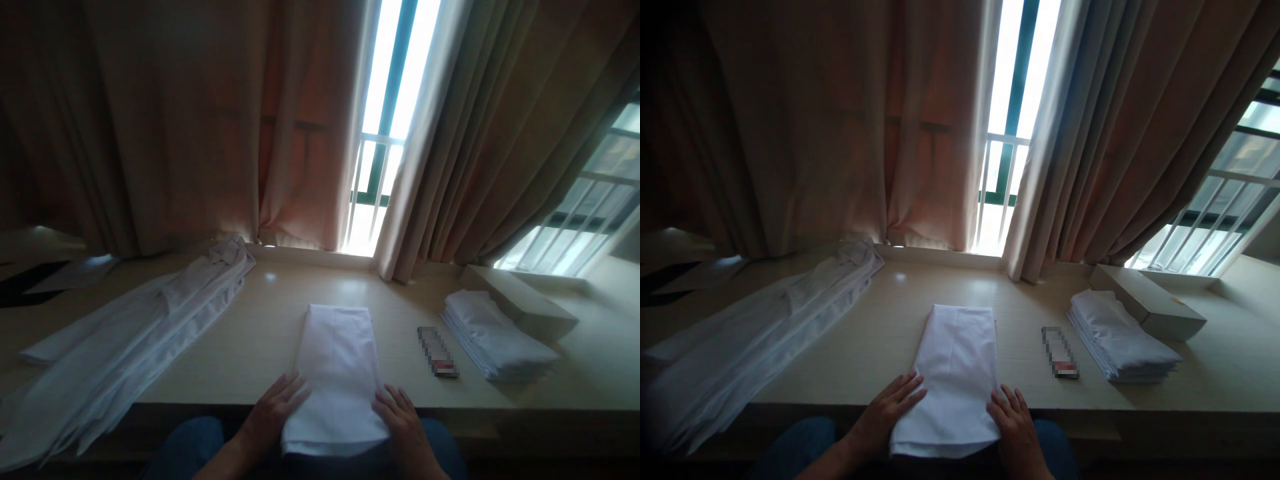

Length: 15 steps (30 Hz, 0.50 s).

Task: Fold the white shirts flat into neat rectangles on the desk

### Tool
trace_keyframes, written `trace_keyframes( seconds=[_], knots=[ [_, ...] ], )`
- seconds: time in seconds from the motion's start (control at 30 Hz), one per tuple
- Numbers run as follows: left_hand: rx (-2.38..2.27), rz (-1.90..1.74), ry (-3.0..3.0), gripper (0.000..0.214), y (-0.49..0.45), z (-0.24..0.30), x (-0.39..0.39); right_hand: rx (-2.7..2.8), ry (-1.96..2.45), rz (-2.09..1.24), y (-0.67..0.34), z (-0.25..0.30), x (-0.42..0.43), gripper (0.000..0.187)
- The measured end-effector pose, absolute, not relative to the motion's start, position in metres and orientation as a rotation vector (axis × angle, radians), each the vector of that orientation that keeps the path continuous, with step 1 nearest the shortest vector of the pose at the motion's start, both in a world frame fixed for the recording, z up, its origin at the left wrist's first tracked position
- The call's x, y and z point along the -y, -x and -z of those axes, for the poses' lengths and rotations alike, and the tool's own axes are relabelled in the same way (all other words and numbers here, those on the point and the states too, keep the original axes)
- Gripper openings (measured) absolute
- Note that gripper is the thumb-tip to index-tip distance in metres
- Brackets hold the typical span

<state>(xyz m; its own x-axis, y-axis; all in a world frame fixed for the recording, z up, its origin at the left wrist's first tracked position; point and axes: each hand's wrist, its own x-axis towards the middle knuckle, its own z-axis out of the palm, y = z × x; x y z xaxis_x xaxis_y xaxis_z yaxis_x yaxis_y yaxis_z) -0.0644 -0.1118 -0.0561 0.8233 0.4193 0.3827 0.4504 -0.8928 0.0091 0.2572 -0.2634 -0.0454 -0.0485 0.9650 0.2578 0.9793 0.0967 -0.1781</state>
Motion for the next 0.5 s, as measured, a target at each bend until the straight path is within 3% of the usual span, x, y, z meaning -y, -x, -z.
trace_keyframes(
  seconds=[0.23,0.33,0.5],
  knots=[
    [1.040,1.065,3.191,0.032,0.044,-0.011,0.119,1.710,1.631,-0.306,-0.268,-0.012,0.248,0.040],
    [1.192,1.376,3.241,0.032,0.030,-0.056,0.112,1.523,1.513,-0.382,-0.271,-0.061,0.227,0.032],
    [1.449,1.723,3.077,0.036,0.018,-0.134,0.083,1.400,1.340,-0.357,-0.277,-0.149,0.188,0.033]
  ],
)
